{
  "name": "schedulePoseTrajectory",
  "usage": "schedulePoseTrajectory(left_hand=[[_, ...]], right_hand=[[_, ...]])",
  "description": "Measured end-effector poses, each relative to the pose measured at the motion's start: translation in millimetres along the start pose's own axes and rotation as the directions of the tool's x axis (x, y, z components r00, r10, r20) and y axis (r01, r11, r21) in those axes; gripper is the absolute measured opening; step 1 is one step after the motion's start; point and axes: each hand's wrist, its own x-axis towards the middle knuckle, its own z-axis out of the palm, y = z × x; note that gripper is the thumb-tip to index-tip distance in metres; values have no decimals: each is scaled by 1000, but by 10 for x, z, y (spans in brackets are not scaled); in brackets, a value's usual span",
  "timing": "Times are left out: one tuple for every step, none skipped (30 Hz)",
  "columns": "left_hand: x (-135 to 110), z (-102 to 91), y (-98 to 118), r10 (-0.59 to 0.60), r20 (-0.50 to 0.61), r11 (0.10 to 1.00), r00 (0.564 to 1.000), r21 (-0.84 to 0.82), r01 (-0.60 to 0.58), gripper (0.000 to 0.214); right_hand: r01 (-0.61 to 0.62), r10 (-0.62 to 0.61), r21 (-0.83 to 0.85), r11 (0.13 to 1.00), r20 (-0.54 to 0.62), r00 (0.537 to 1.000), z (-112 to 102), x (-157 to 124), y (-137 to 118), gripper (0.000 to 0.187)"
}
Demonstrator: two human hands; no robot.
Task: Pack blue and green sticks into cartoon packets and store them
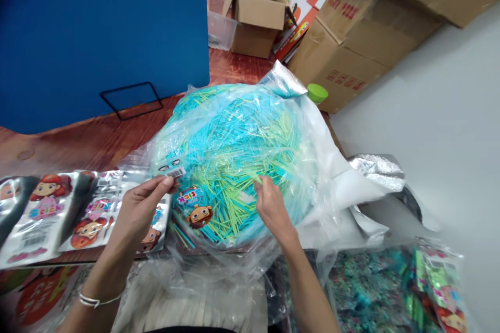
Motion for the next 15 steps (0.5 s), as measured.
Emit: schedulePoseTrajectory(left_hand=[[-1,7,-7,1,6,1000,1000,2,-1,26],[-3,10,-18,2,13,1000,1000,6,-2,26],[-5,10,-31,1,18,1000,1000,12,-2,26],[-7,8,-46,-2,23,1000,1000,18,2,27],[-9,5,-64,-8,26,1000,1000,24,7,27],[-12,3,-83,-16,28,999,999,30,15,27],[-14,3,-104,-20,32,999,999,36,19,28],[-15,6,-125,-21,39,999,999,40,20,28],[-16,15,-146,-21,46,999,999,41,19,28],[-16,28,-165,-24,54,999,998,39,21,28],[-16,47,-182,-30,65,999,997,32,28,29],[-15,72,-195,-40,78,999,996,22,39,30],[-14,102,-203,-53,95,999,994,9,53,31],[-13,134,-207,-70,115,997,991,-4,71,31],[-11,169,-209,-89,136,996,987,-17,92,31]], right_hand=[[-37,44,185,982,-36,998,53,14,12,22],[-60,84,342,938,-56,995,121,19,25,23],[-73,115,458,886,-66,991,200,14,38,25],[-81,137,530,844,-67,988,283,2,53,25],[-97,160,573,814,-61,985,364,-17,68,25],[-120,181,593,796,-44,982,435,-39,83,24],[-143,200,601,786,-30,979,494,-61,97,25],[-159,213,599,785,-20,977,537,-80,110,25],[-166,215,590,790,-14,976,566,-96,120,25],[-164,209,576,801,-11,978,582,-107,128,26],[-156,194,558,815,-9,981,590,-114,133,26],[-144,172,534,833,-3,985,593,-117,136,26],[-133,152,510,850,4,988,592,-119,138,27],[-125,138,492,862,8,990,591,-120,137,27],[-123,136,481,868,6,991,588,-121,134,28]])
